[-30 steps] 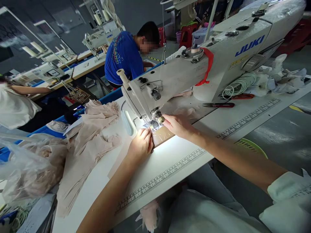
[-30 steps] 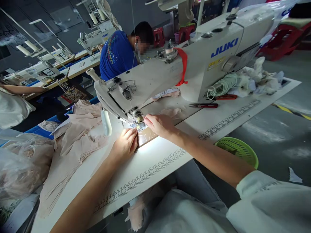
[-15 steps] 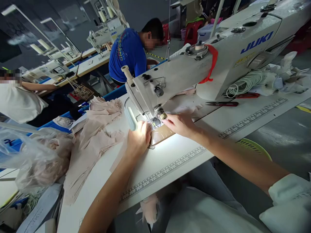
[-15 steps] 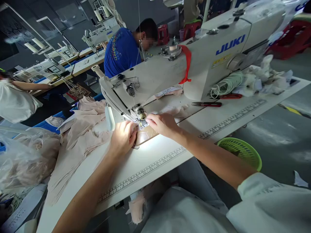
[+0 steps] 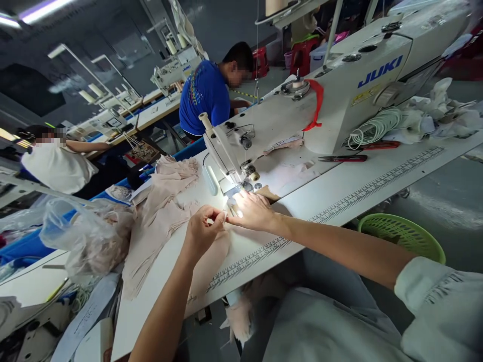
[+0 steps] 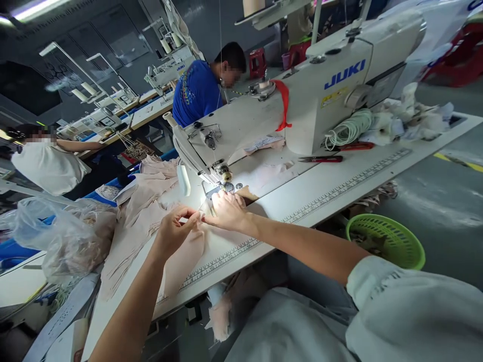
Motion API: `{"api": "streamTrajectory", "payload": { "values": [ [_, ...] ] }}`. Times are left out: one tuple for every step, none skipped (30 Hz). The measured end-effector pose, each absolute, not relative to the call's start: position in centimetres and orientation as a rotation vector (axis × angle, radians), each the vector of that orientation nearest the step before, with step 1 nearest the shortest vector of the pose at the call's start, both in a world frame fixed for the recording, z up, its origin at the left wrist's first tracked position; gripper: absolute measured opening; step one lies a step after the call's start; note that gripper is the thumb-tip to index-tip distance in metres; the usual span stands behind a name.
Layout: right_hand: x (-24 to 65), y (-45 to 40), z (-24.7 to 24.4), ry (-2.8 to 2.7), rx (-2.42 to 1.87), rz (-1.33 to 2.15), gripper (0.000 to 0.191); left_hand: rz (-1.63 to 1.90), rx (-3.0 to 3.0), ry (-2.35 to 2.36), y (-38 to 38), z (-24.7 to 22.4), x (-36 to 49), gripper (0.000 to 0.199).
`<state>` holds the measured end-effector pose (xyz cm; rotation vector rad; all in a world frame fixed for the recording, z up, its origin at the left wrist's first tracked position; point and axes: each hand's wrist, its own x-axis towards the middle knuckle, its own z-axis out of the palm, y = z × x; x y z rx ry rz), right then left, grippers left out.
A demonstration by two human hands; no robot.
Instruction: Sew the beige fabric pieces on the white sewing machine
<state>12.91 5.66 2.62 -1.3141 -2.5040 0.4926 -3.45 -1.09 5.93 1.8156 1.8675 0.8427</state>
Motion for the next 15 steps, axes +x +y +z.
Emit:
{"api": "streamTrajectory", "payload": {
  "values": [
    [12.3, 5.7, 2.6, -2.504, -1.284, 0.519, 0.046, 0.884, 1.816, 1.850, -1.9, 6.1, -3.3, 0.029],
    [11.8, 5.8, 2.6, -2.504, -1.255, 0.540, 0.039, 0.922, 1.810, 1.833, -2.6, 6.2, -3.3, 0.030],
    [11.4, 5.9, 2.5, -2.504, -1.223, 0.556, 0.032, 0.953, 1.786, 1.819, -3.4, 6.3, -3.4, 0.030],
    [11.2, 5.9, 2.4, -2.502, -1.184, 0.568, 0.026, 0.985, 1.742, 1.808, -4.1, 6.3, -3.6, 0.031],
    [11.3, 6.0, 2.3, -2.497, -1.131, 0.576, 0.024, 1.025, 1.675, 1.798, -4.7, 6.3, -4.0, 0.032],
    [11.5, 6.1, 2.2, -2.486, -1.069, 0.581, 0.023, 1.070, 1.587, 1.786, -5.4, 6.3, -4.6, 0.034],
    [11.8, 6.1, 2.1, -2.474, -1.004, 0.582, 0.023, 1.122, 1.485, 1.778, -5.9, 6.3, -5.2, 0.036],
    [12.3, 6.2, 2.1, -2.465, -0.943, 0.578, 0.022, 1.154, 1.380, 1.772, -6.5, 6.2, -5.8, 0.038],
    [12.8, 6.2, 2.1, -2.456, -0.893, 0.574, 0.020, 1.160, 1.291, 1.769, -6.9, 6.1, -6.5, 0.040],
    [13.4, 6.2, 2.1, -2.449, -0.860, 0.570, 0.019, 1.131, 1.231, 1.768, -7.3, 6.0, -7.1, 0.042],
    [14.0, 6.3, 2.1, -2.451, -0.839, 0.569, 0.018, 1.072, 1.205, 1.776, -7.6, 5.7, -7.6, 0.043],
    [14.5, 6.3, 2.2, -2.460, -0.827, 0.564, 0.018, 1.000, 1.220, 1.802, -7.7, 5.5, -8.1, 0.043],
    [14.9, 6.4, 2.1, -2.475, -0.827, 0.549, 0.019, 0.924, 1.277, 1.851, -7.8, 5.1, -8.5, 0.042],
    [15.3, 6.4, 2.0, -2.500, -0.836, 0.518, 0.019, 0.844, 1.365, 1.930, -7.8, 4.7, -8.8, 0.039],
    [15.7, 6.5, 1.9, -2.533, -0.853, 0.469, 0.019, 0.766, 1.471, 2.042, -7.6, 4.3, -9.1, 0.034]
  ]
}}
